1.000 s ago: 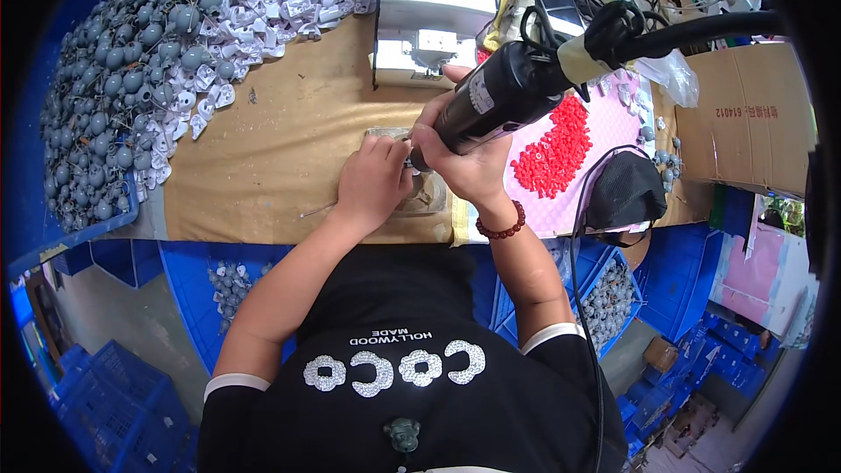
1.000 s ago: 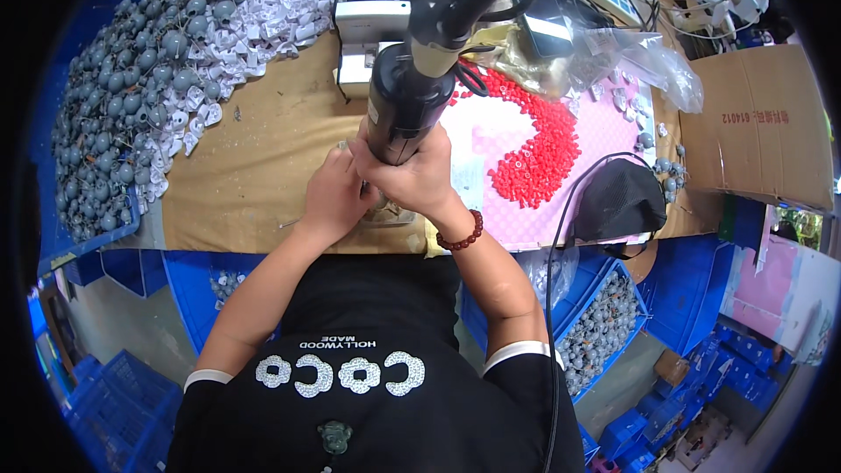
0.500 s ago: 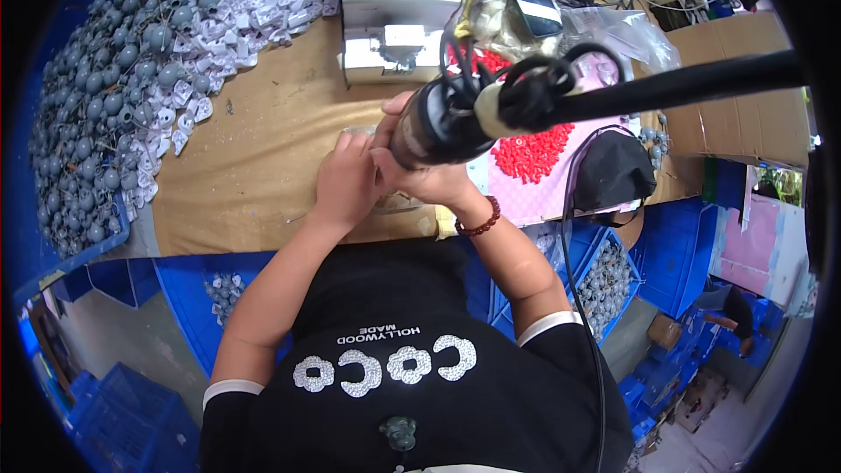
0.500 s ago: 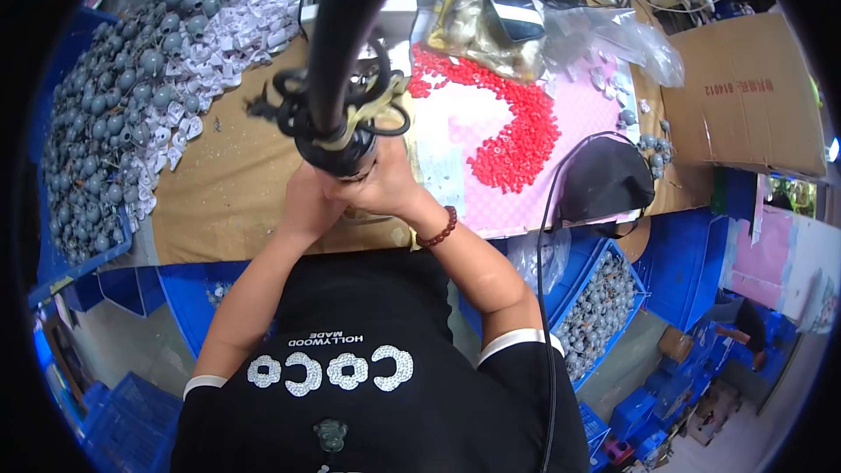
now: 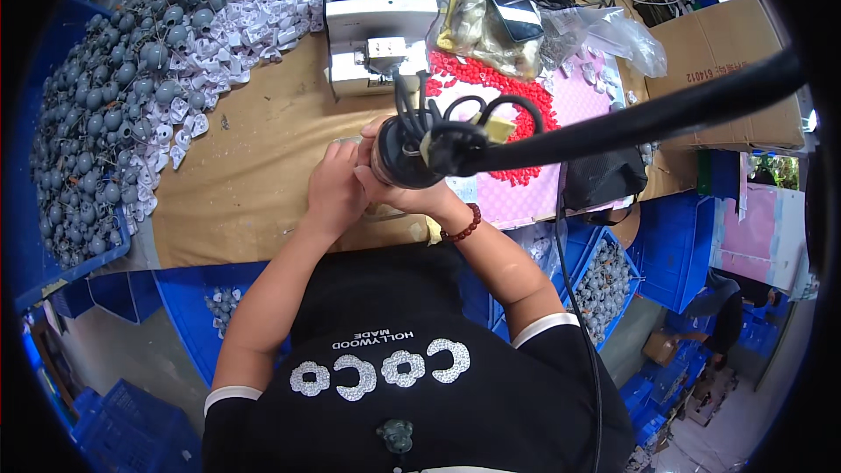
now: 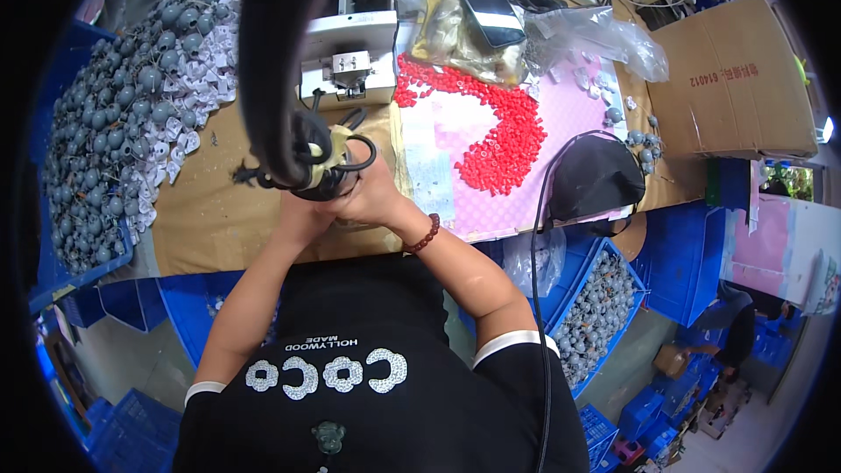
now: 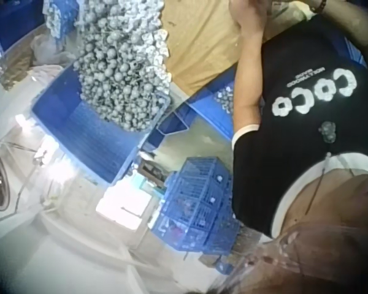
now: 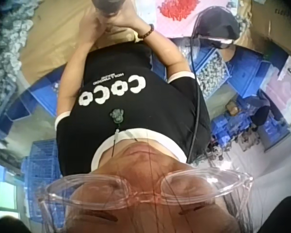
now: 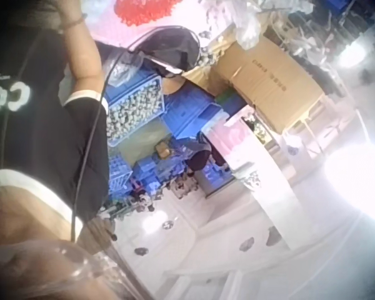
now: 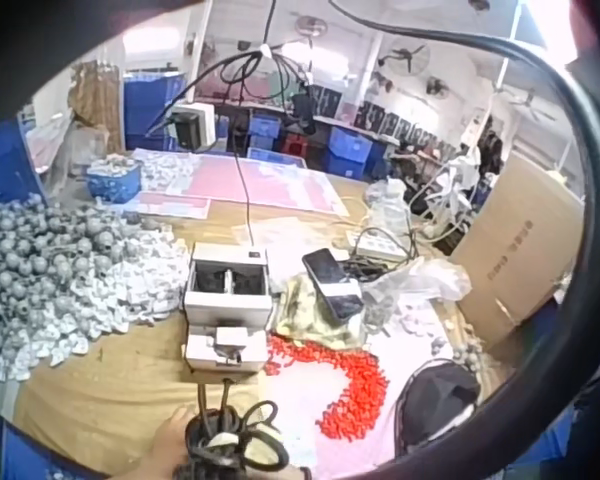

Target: Assembling small toy components into plastic spherical shells using a pneumatic assembly tool at a factory workstation.

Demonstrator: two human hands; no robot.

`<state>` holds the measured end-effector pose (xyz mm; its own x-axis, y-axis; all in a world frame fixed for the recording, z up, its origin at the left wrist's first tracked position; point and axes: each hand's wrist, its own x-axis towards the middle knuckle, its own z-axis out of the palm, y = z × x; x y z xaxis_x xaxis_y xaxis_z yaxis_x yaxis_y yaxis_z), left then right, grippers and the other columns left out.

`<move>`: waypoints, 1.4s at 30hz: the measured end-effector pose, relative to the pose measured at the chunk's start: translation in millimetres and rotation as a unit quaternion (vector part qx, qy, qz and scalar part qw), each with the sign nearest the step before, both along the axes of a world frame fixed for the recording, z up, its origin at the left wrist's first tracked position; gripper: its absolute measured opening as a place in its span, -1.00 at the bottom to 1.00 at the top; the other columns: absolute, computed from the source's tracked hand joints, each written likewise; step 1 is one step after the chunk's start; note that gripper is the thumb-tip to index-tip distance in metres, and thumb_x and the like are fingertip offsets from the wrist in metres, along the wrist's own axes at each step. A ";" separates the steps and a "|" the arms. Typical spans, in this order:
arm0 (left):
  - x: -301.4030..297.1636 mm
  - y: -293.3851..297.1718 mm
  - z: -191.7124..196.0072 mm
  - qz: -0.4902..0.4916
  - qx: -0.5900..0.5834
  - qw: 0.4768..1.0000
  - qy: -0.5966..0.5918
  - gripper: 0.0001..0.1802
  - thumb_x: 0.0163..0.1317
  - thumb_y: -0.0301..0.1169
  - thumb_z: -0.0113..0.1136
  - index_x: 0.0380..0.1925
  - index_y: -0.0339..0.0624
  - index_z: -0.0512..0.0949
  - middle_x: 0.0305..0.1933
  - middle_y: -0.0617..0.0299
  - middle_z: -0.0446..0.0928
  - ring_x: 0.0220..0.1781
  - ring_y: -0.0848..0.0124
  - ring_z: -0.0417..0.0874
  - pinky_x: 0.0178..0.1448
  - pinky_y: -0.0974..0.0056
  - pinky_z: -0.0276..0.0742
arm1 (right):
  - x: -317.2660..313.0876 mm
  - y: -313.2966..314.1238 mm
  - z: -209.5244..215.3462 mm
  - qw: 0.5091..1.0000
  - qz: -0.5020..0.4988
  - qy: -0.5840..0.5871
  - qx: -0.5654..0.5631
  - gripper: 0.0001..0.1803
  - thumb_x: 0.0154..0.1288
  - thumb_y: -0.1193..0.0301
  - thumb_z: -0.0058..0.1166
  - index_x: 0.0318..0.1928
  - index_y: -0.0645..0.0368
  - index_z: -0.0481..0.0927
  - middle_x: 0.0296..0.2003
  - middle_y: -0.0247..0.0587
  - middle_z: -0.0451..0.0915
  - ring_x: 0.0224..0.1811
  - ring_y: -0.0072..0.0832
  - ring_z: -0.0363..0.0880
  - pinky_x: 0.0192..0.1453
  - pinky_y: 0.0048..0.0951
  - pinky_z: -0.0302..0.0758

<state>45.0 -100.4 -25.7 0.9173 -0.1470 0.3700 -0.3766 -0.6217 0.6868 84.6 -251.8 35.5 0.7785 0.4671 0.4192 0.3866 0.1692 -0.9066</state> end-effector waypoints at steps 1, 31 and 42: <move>-1.2 1.1 -4.9 0.000 -0.007 1.000 0.007 -0.76 0.15 -0.42 0.20 -0.16 -0.15 0.50 -0.24 0.09 0.50 -0.13 -0.02 0.54 -0.15 -0.04 0.54 | -1.3 -0.1 -0.7 1.000 -0.007 0.002 -0.010 -0.50 0.20 0.64 0.29 0.12 0.17 0.41 -0.32 -0.38 0.54 -0.25 -0.63 0.53 -0.12 -0.50 0.53; -13.4 -5.1 6.1 -0.002 0.036 0.999 0.013 -0.65 0.08 -0.53 0.38 -0.11 -0.20 0.53 -0.03 0.02 0.61 0.15 -0.02 0.58 0.22 0.00 0.50 | -2.4 -24.9 -59.0 0.963 -0.191 0.078 -0.172 -0.85 0.30 0.47 0.31 -0.16 0.27 0.73 -0.35 -0.23 0.59 -0.37 -0.48 0.56 -0.26 -0.46 0.49; -21.5 10.2 23.3 -0.020 -0.045 0.994 0.095 -0.67 0.17 -0.61 0.28 -0.05 -0.25 0.51 0.00 -0.02 0.55 0.06 -0.07 0.60 0.07 0.03 0.56 | 11.0 -14.5 -26.8 0.964 -0.146 0.213 -0.059 -0.78 0.35 0.41 0.32 -0.11 0.30 0.71 -0.23 -0.33 0.66 -0.30 -0.70 0.56 -0.23 -0.56 0.50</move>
<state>23.5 -90.1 -2.4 0.9657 -0.1594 0.2048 -0.2590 -0.5409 0.8002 95.6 -266.3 8.8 0.9741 0.2259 -0.0097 -0.0088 -0.0046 -1.0000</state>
